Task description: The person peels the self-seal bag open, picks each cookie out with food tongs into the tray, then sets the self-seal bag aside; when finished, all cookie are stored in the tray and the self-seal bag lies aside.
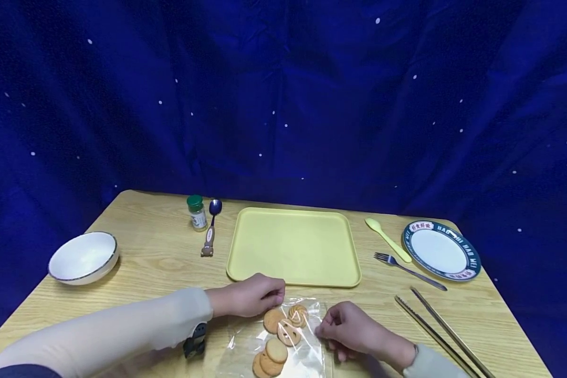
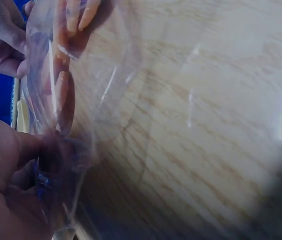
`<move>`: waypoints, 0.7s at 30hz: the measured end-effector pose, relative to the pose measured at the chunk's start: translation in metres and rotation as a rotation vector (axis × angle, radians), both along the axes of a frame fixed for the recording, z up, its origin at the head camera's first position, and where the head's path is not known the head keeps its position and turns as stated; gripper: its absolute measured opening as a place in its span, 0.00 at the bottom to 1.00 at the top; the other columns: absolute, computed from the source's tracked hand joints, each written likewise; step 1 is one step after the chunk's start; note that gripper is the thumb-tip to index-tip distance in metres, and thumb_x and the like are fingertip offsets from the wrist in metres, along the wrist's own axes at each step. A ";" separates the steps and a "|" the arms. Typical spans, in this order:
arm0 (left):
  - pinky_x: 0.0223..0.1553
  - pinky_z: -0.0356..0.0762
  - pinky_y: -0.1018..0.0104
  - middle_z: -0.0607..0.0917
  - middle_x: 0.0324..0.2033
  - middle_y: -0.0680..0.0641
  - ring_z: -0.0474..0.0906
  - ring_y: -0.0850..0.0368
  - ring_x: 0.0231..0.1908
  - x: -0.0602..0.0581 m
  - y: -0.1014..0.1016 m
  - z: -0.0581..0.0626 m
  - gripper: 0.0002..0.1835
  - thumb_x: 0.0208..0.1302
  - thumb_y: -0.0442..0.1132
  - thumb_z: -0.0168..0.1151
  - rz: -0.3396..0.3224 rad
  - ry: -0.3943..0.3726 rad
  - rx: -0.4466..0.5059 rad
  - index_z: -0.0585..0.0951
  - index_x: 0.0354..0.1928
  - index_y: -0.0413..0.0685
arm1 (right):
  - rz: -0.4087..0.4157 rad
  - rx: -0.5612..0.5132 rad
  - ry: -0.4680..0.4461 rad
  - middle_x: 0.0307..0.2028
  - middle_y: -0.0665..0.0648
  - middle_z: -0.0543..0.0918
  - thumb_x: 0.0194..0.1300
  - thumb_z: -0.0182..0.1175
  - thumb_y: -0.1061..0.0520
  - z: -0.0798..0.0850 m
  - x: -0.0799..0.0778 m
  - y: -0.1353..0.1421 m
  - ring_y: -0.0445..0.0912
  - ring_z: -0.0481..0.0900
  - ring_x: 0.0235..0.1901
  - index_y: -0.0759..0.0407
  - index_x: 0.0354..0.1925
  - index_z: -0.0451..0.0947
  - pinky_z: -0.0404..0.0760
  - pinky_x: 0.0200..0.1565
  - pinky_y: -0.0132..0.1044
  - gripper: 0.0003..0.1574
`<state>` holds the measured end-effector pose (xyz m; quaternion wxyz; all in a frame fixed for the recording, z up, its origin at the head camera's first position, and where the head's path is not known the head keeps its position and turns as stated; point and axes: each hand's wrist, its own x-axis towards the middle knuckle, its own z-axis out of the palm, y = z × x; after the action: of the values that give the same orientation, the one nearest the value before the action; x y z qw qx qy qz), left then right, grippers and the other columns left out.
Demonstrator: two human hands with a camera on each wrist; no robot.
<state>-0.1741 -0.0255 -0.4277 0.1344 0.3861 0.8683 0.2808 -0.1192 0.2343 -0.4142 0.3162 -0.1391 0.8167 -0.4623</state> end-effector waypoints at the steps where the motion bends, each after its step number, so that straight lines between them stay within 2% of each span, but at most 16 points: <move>1: 0.28 0.66 0.78 0.73 0.22 0.57 0.66 0.69 0.24 0.000 0.000 0.001 0.09 0.70 0.35 0.53 0.009 -0.004 -0.005 0.75 0.29 0.48 | 0.002 -0.015 -0.028 0.18 0.50 0.76 0.68 0.58 0.54 0.000 -0.001 0.000 0.34 0.71 0.10 0.68 0.33 0.75 0.67 0.14 0.25 0.15; 4: 0.29 0.67 0.78 0.74 0.23 0.57 0.66 0.69 0.25 0.004 -0.001 0.009 0.08 0.70 0.35 0.54 0.031 0.015 -0.045 0.76 0.30 0.48 | 0.021 -0.069 -0.098 0.19 0.49 0.76 0.68 0.57 0.56 0.000 -0.003 0.002 0.35 0.72 0.12 0.71 0.36 0.75 0.68 0.15 0.25 0.15; 7: 0.29 0.69 0.77 0.75 0.25 0.56 0.68 0.67 0.27 0.009 -0.004 0.020 0.06 0.70 0.38 0.54 0.043 0.164 -0.144 0.76 0.33 0.50 | 0.043 -0.122 -0.147 0.20 0.48 0.76 0.69 0.55 0.57 0.003 -0.006 0.004 0.35 0.72 0.13 0.75 0.39 0.72 0.69 0.17 0.25 0.18; 11: 0.30 0.71 0.77 0.75 0.29 0.56 0.68 0.66 0.30 0.022 -0.013 0.032 0.06 0.69 0.46 0.56 0.008 0.358 -0.230 0.77 0.37 0.53 | 0.064 -0.182 -0.165 0.21 0.47 0.75 0.70 0.53 0.57 0.006 -0.008 0.006 0.35 0.73 0.14 0.80 0.41 0.69 0.69 0.17 0.26 0.21; 16: 0.31 0.72 0.76 0.74 0.31 0.57 0.68 0.67 0.32 0.045 -0.025 0.030 0.16 0.67 0.56 0.58 -0.055 0.373 -0.259 0.77 0.42 0.53 | 0.070 -0.228 -0.191 0.22 0.47 0.75 0.71 0.52 0.57 0.007 -0.009 0.007 0.35 0.73 0.15 0.81 0.43 0.67 0.69 0.18 0.26 0.23; 18: 0.32 0.73 0.76 0.73 0.33 0.57 0.68 0.67 0.33 0.052 -0.029 0.026 0.17 0.66 0.57 0.58 -0.046 0.366 -0.273 0.77 0.44 0.52 | 0.074 -0.239 -0.195 0.22 0.47 0.75 0.72 0.52 0.57 0.007 -0.009 0.008 0.35 0.73 0.16 0.82 0.44 0.66 0.70 0.18 0.26 0.23; 21: 0.33 0.73 0.75 0.73 0.33 0.56 0.68 0.67 0.34 0.058 -0.032 0.018 0.14 0.66 0.54 0.58 -0.018 0.387 -0.278 0.76 0.41 0.53 | 0.075 -0.256 -0.196 0.22 0.46 0.75 0.72 0.51 0.57 0.006 -0.009 0.008 0.35 0.72 0.16 0.83 0.44 0.65 0.71 0.19 0.25 0.23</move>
<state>-0.1158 -0.0576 -0.4094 0.0199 0.4181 0.9048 0.0782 -0.1282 0.2425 -0.4081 0.3913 -0.1628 0.7106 -0.5617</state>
